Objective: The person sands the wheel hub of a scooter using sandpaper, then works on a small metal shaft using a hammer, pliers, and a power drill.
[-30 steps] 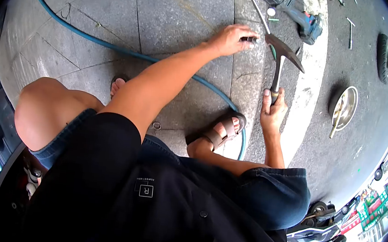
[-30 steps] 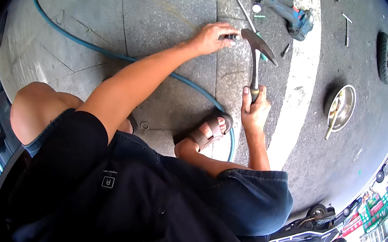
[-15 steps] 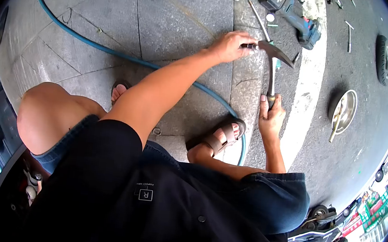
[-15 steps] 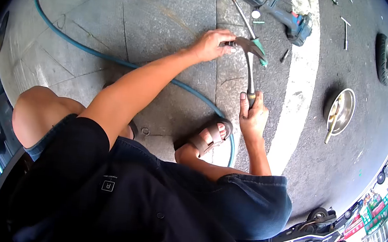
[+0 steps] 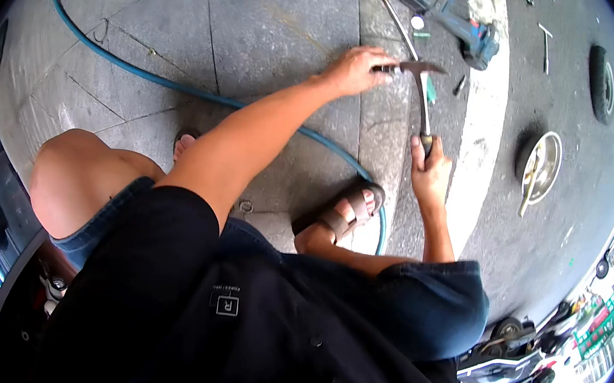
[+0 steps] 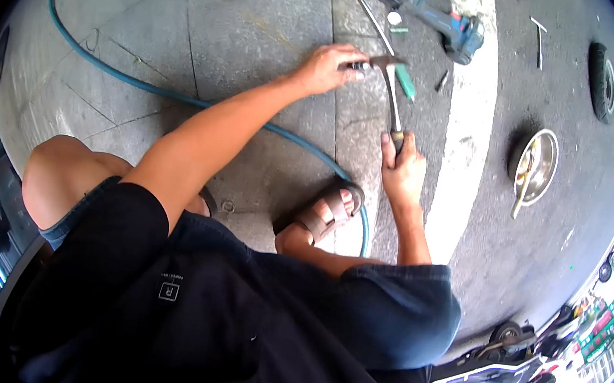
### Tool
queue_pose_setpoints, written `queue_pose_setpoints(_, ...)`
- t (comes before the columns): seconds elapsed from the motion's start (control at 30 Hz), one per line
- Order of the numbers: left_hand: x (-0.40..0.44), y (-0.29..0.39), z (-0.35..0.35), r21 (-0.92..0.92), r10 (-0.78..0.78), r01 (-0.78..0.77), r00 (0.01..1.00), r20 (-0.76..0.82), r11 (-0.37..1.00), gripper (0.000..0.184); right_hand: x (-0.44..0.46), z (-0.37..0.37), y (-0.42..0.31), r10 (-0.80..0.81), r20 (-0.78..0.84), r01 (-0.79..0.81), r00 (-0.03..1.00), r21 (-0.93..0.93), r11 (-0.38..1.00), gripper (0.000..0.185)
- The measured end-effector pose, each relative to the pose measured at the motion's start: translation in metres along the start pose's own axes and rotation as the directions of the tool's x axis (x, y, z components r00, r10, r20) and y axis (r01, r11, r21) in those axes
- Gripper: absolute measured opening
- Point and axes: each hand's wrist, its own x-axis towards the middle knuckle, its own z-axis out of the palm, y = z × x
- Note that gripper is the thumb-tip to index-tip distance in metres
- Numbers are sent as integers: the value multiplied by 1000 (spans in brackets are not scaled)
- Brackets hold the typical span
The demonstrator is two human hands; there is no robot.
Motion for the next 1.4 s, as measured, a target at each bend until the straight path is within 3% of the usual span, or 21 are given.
queue_pose_setpoints(0.07, -8, 4, 7, 24, -15, 16, 999, -30, 1000, 38, -8, 7, -7, 2, -149, 25, 989, 176, 984, 30)
queue_pose_setpoints(0.13, -6, 6, 4, 108, 32, -20, 993, -111, 994, 36, -11, 7, -7, -45, -142, 71, 989, 185, 980, 31)
queue_pose_setpoints(0.27, -4, 8, -1, -3, 53, -54, 998, -37, 999, 37, -1, -6, -12, 2, -19, -1, 1000, 79, 997, 27)
queue_pose_setpoints(0.37, -11, 13, -3, 72, -9, 13, 998, -62, 997, 37, -14, -6, -9, -138, -216, 191, 967, 248, 950, 26)
queue_pose_setpoints(0.47, -7, 9, 2, 110, 37, -27, 995, -94, 994, 36, -8, 13, 7, 0, -34, 4, 999, 124, 992, 28)
queue_pose_setpoints(0.53, -6, 6, 2, 19, 49, -48, 998, -49, 999, 35, -9, 8, 9, 22, -78, -13, 997, 123, 992, 37)
queue_pose_setpoints(0.57, -5, 9, 1, -37, 40, -42, 999, -34, 998, 32, -8, 5, 2, 147, -23, -136, 989, 265, 955, 37)
queue_pose_setpoints(0.67, -6, 17, -4, -33, 44, -45, 999, -22, 998, 31, -31, 18, 13, 350, 185, -366, 919, 731, 576, 38)
queue_pose_setpoints(0.73, -4, 27, -4, 49, 172, -169, 982, -78, 984, 30, -43, 24, 31, 435, 220, -425, 873, 780, 459, 38)
queue_pose_setpoints(0.77, 1, 37, -4, -285, -21, -14, 993, -118, 959, 31, -50, 25, 37, 494, 229, -457, 839, 789, 410, 36)
queue_pose_setpoints(0.8, 5, 53, -9, -586, -219, 130, 972, -84, 800, 32, -58, 27, 41, 550, 242, -487, 799, 798, 356, 35)
queue_pose_setpoints(0.87, 16, 86, -34, -824, -370, 227, 929, 22, 520, 33, -74, 36, 53, 635, 329, -487, 699, 869, 86, 32)
queue_pose_setpoints(0.93, 20, 92, -59, -963, -236, 178, 963, 129, 200, 34, -89, 50, 69, 658, 363, -358, 660, 922, -150, 32)
queue_pose_setpoints(1.0, 21, 100, -77, -962, -198, 192, 968, 153, 196, 38, -99, 60, 81, 713, 314, -378, 627, 923, -74, 29)
queue_pose_setpoints(1.07, 17, 109, -90, -977, -158, 207, 968, 197, 52, 42, -110, 67, 96, 771, 286, -457, 569, 889, 8, 29)
queue_pose_setpoints(1.13, 14, 122, -96, -972, -137, 221, 968, 210, 74, 45, -129, 106, 166, 721, 23, -516, 692, 715, 472, 34)
queue_pose_setpoints(1.17, 13, 133, -98, -968, -129, 236, 966, 225, 85, 45, -137, 124, 201, 688, -178, -606, 703, 356, 711, 41)
queue_pose_setpoints(1.2, 13, 141, -96, -962, -121, 256, 962, 245, 90, 45, -136, 109, 188, 689, -308, -658, 656, 213, 722, 36)
queue_pose_setpoints(1.27, 11, 150, -92, -953, -154, 283, 952, 265, 107, 44, -130, 69, 161, 609, -501, -564, 616, 260, 784, 32)
queue_pose_setpoints(1.37, 12, 165, -92, -947, -136, 293, 952, 276, 132, 42, -102, 55, 169, 554, -429, -337, 714, 483, 808, 25)
queue_pose_setpoints(1.4, 13, 171, -90, -944, -127, 296, 952, 280, 144, 42, -84, 33, 143, 649, -263, -420, 714, 580, 698, 24)
